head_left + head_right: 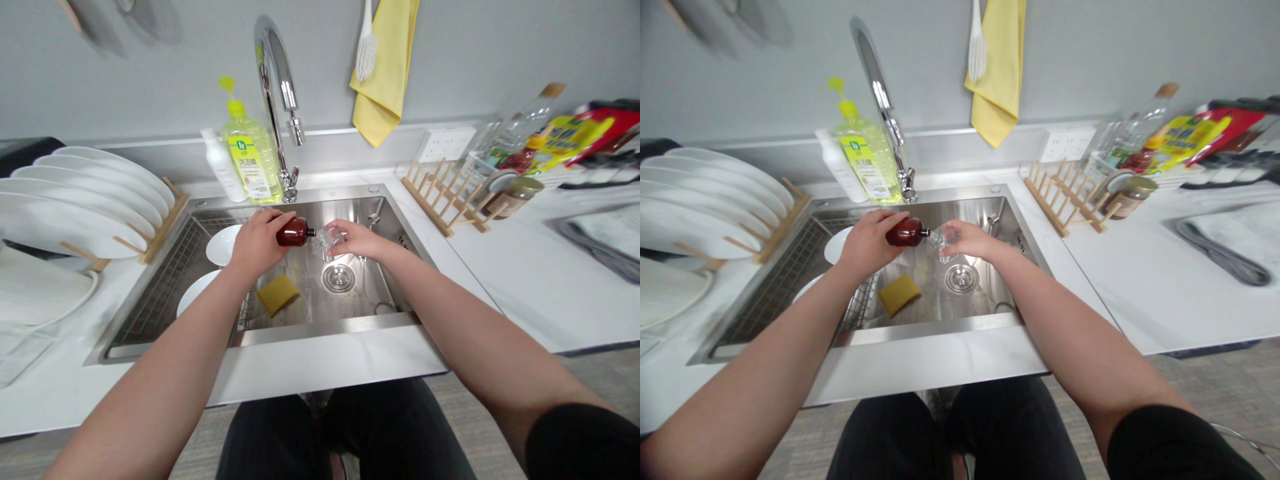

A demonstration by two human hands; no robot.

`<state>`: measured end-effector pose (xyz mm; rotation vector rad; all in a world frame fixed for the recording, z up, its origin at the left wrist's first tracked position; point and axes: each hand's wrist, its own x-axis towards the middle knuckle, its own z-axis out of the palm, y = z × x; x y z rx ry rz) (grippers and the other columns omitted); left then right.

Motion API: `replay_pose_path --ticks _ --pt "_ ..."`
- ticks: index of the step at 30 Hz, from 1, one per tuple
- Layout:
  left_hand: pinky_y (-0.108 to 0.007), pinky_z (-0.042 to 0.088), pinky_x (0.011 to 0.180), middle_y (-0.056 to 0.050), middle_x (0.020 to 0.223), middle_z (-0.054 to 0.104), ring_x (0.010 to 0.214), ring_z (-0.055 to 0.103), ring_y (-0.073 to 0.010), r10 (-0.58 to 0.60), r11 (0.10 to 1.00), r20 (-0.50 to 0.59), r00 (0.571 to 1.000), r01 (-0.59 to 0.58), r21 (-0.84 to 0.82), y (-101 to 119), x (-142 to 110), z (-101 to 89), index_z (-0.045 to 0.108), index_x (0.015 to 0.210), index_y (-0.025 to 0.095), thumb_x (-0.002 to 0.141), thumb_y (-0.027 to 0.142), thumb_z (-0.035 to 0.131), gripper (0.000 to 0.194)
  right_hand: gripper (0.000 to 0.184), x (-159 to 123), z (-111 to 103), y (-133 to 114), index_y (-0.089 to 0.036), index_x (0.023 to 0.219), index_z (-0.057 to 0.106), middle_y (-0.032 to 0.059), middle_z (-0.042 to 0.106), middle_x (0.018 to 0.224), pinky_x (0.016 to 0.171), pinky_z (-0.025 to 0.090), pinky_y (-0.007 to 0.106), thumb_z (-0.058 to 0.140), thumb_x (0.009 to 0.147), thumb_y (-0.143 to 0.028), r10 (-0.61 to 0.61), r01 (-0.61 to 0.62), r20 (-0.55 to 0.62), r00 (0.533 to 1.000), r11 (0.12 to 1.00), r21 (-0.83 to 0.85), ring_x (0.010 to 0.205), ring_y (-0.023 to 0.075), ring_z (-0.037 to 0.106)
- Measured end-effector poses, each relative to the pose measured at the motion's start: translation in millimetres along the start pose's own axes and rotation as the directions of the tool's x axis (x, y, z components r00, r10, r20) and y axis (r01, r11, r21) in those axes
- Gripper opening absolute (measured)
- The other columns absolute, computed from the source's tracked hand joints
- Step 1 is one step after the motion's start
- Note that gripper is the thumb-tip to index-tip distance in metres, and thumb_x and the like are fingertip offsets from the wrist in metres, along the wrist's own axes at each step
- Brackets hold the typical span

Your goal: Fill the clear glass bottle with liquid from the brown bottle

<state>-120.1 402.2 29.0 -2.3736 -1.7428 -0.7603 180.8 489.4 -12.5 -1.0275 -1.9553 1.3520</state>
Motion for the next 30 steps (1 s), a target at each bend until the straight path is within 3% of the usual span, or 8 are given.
replay_pose_path --ticks 30 --pt "-0.055 0.055 0.122 -0.014 0.153 0.073 0.139 0.068 -0.0399 0.03 0.999 -0.008 1.0 -0.03 0.026 -1.3 -0.4 1.1 0.072 0.161 0.029 0.094 0.031 0.081 0.067 0.061 -1.8 0.6 -2.5 -0.026 0.122 0.078 0.0057 0.079 0.119 0.105 0.065 0.047 0.105 0.067 -0.027 -0.014 0.015 0.01 1.0 0.999 -0.039 0.113 0.0301 0.077"
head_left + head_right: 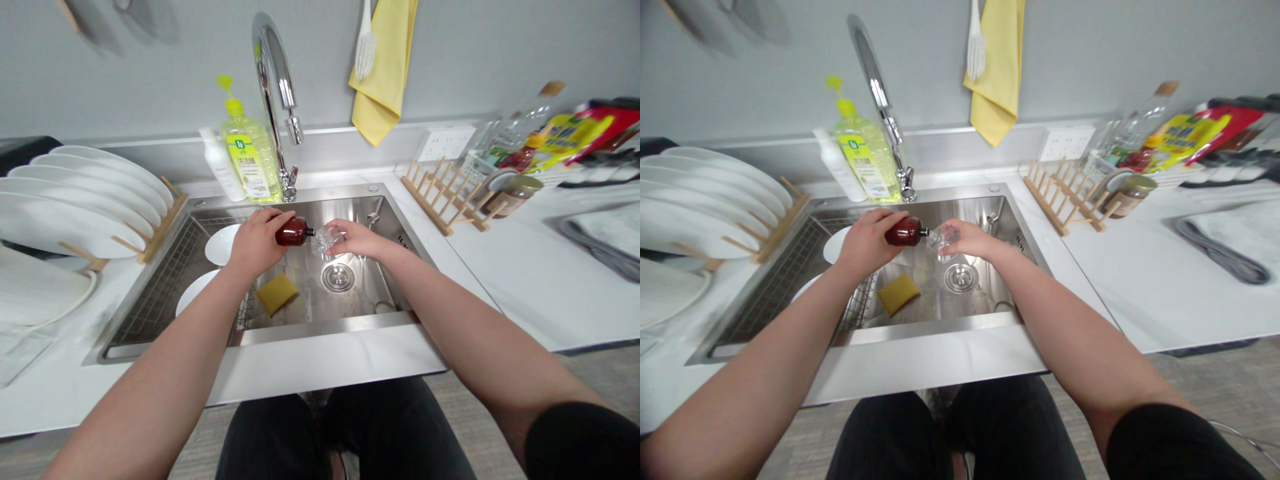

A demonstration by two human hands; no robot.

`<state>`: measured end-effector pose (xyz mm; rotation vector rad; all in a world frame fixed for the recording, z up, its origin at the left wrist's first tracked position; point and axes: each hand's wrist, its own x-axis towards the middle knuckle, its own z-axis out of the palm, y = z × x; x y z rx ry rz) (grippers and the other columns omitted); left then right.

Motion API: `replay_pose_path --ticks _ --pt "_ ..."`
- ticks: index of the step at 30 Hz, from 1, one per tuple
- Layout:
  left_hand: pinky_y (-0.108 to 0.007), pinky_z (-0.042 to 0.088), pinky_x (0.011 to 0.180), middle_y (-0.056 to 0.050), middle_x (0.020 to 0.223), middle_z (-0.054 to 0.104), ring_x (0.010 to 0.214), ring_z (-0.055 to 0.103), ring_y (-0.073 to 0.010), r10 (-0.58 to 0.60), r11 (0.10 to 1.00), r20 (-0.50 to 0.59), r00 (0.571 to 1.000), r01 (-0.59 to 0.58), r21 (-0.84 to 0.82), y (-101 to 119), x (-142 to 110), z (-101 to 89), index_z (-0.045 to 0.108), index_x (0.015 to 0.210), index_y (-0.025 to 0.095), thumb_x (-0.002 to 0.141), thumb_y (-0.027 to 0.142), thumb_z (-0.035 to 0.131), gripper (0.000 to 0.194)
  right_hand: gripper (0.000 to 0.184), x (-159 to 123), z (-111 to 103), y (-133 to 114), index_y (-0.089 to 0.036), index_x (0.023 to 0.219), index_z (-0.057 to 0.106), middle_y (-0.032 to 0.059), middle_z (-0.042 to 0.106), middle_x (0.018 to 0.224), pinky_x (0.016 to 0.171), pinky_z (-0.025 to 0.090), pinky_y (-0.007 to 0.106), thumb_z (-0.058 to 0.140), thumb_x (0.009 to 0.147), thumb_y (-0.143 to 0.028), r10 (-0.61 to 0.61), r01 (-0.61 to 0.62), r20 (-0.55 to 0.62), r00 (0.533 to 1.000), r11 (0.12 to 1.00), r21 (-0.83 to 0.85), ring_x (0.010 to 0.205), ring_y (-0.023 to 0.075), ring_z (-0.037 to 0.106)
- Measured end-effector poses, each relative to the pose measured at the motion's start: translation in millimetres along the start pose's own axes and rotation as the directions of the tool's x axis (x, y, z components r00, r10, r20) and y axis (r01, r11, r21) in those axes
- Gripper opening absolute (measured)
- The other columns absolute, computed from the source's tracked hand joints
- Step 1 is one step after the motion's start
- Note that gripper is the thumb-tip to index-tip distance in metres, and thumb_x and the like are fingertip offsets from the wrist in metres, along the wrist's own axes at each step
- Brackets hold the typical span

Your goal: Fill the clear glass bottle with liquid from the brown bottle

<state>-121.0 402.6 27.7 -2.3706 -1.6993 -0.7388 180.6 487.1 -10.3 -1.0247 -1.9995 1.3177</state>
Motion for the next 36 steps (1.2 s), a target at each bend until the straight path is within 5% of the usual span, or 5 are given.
replay_pose_path --ticks 36 --pt "-0.051 0.056 0.119 -0.013 0.153 0.074 0.137 0.07 -0.0384 0.012 0.999 -0.015 1.0 -0.012 0.053 -0.4 -0.3 1.0 0.074 0.159 0.026 0.094 0.027 0.082 0.065 0.061 0.4 2.5 1.6 -0.025 0.122 0.078 0.006 0.079 0.119 0.1 0.064 0.045 0.104 0.067 -0.031 -0.006 0.006 -0.01 1.0 0.999 -0.038 0.11 0.0296 0.077"
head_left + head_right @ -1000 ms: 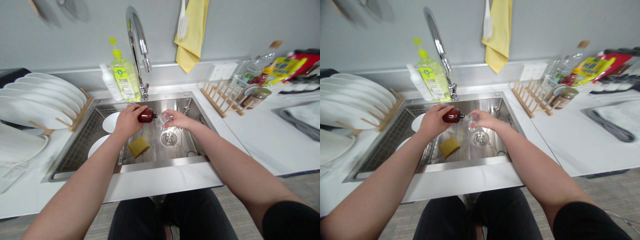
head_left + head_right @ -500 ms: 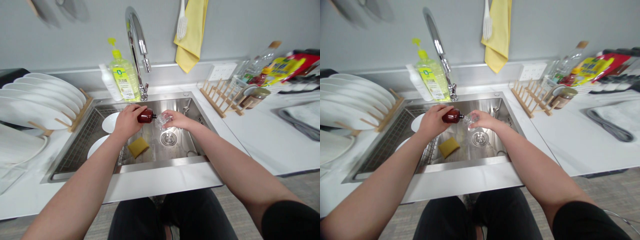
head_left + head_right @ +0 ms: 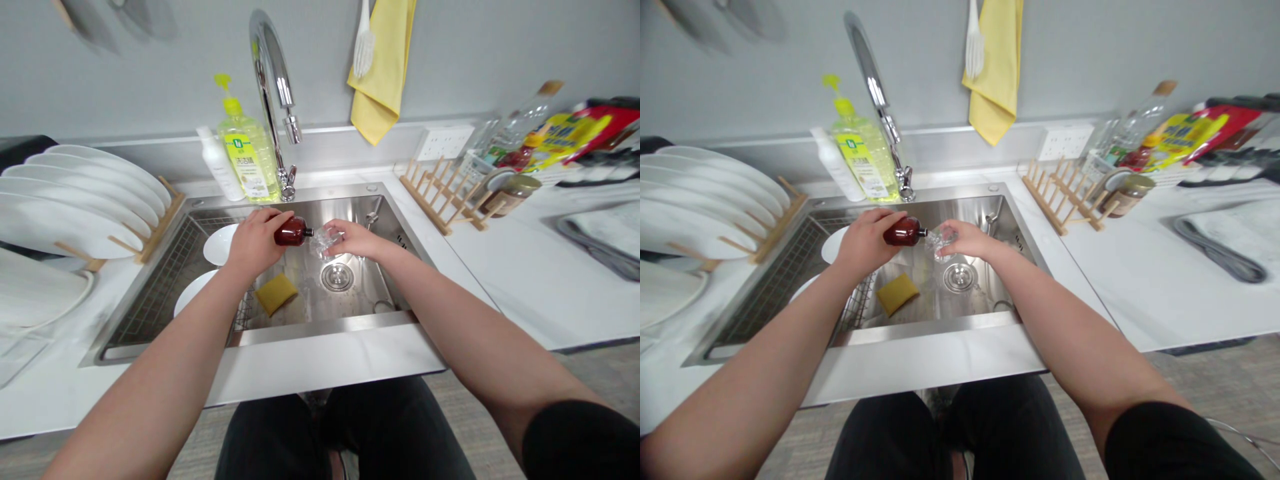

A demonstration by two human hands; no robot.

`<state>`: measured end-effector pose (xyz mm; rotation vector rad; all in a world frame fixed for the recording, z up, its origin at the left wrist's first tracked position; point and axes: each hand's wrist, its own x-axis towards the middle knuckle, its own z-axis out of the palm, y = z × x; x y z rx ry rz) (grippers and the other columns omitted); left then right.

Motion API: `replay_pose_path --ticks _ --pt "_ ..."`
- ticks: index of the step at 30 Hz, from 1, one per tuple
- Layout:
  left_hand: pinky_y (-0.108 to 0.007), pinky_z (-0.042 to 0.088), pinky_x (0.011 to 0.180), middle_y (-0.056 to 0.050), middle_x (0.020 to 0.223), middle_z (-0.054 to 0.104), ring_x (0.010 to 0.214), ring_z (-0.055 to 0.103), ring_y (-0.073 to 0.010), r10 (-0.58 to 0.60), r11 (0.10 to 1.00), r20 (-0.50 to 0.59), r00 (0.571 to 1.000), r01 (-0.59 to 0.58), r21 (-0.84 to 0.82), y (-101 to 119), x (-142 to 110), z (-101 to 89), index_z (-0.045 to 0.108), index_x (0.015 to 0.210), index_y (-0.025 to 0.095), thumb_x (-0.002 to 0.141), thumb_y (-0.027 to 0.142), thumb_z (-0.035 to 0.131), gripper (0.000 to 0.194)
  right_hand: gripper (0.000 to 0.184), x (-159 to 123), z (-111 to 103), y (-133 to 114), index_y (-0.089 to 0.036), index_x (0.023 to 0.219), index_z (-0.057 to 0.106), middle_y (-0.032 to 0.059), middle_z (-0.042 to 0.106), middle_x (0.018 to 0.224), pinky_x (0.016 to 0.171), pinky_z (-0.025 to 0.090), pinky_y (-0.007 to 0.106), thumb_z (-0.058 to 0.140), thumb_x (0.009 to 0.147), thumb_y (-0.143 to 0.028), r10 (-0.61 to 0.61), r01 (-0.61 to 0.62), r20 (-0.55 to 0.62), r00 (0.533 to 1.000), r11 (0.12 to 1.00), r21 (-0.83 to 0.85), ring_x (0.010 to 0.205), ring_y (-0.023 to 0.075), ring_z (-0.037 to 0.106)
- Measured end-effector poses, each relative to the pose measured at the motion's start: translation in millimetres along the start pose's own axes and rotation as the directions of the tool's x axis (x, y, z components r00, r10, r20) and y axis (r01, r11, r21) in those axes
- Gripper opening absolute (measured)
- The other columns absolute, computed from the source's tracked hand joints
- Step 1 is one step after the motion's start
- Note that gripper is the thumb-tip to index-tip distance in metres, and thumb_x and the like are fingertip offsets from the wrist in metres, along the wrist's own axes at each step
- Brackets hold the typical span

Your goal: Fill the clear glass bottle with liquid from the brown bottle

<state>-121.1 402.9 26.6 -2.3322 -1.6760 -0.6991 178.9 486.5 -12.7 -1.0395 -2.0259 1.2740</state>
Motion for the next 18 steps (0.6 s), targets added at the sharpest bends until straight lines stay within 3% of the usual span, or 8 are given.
replay_pose_path --ticks 18 --pt "-0.056 0.055 0.12 -0.014 0.154 0.074 0.14 0.069 -0.0405 -0.006 1.0 0.014 1.0 0.007 -0.018 0.8 0.2 -0.9 0.074 0.16 0.029 0.095 0.029 0.08 0.065 0.063 -1.8 0.4 -2.3 -0.025 0.124 0.078 0.005 0.081 0.121 0.1 0.064 0.044 0.106 0.067 -0.031 0.013 -0.014 -0.019 1.0 0.999 -0.032 0.11 0.0289 0.078"
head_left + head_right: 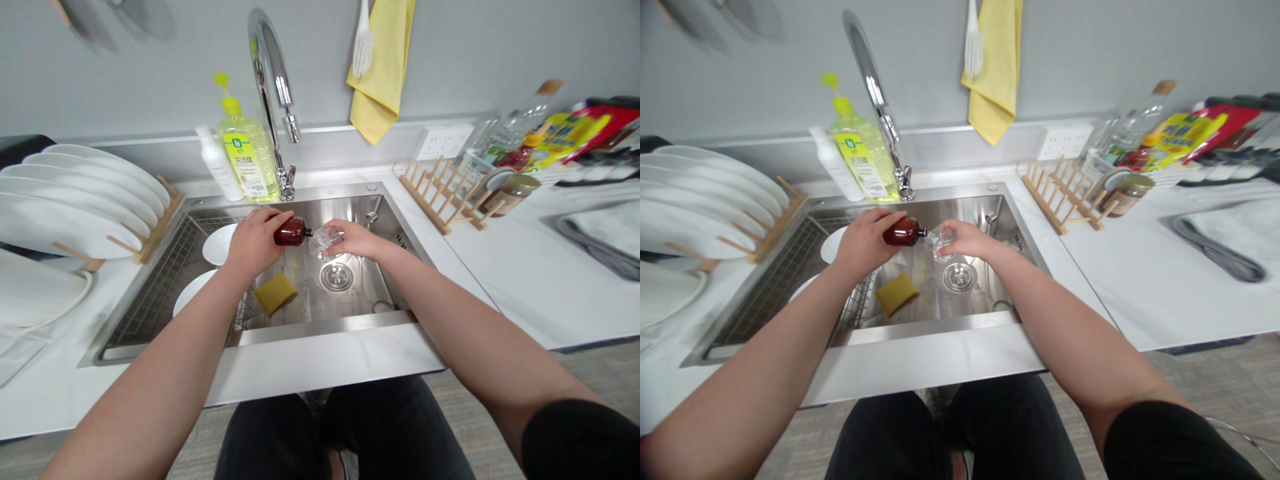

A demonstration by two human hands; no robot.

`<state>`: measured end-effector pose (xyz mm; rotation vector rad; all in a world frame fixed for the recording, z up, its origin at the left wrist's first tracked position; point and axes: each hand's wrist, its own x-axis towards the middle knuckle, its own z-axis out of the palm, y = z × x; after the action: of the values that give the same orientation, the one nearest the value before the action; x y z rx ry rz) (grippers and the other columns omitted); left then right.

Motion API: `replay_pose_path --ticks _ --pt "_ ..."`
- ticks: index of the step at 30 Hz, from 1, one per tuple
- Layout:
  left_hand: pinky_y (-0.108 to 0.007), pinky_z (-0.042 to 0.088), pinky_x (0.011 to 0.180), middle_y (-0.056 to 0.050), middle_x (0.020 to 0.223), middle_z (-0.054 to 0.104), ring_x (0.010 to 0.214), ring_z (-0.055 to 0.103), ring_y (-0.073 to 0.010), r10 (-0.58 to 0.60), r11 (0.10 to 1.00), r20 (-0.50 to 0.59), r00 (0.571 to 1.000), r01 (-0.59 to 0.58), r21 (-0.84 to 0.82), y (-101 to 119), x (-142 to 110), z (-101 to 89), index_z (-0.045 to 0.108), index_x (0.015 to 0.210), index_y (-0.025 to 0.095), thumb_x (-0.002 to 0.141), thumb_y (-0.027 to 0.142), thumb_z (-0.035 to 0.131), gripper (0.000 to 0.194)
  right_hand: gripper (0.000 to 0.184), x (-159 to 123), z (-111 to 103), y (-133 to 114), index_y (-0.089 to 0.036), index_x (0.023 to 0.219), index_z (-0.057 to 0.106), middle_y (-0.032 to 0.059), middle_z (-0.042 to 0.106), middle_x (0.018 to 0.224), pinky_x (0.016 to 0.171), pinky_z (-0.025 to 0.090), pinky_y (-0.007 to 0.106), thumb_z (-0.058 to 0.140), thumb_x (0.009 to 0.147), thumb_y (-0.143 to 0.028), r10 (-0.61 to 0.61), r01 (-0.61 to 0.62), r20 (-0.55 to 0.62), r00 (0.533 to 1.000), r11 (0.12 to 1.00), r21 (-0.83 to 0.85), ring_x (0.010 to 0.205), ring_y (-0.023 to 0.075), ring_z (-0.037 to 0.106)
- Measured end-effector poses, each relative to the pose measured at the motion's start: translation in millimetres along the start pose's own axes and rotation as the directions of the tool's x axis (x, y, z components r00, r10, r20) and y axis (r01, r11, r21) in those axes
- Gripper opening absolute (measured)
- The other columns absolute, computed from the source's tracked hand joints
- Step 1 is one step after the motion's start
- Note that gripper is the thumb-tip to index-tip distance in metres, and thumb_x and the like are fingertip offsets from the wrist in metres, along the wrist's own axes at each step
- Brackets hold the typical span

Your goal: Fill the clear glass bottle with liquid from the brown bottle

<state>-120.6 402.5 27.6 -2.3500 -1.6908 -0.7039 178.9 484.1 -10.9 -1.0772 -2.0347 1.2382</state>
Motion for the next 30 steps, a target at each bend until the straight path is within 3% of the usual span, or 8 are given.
replay_pose_path --ticks 30 --pt "-0.055 0.056 0.118 -0.013 0.152 0.075 0.138 0.069 -0.0399 0.027 0.998 -0.011 1.0 -0.026 0.049 -0.3 -0.2 -1.5 0.074 0.159 0.027 0.095 0.027 0.078 0.064 0.068 1.7 1.9 2.2 -0.025 0.124 0.077 0.0054 0.082 0.123 0.101 0.064 0.043 0.108 0.065 -0.037 -0.006 0.006 -0.016 1.0 0.999 -0.031 0.112 0.0299 0.079"
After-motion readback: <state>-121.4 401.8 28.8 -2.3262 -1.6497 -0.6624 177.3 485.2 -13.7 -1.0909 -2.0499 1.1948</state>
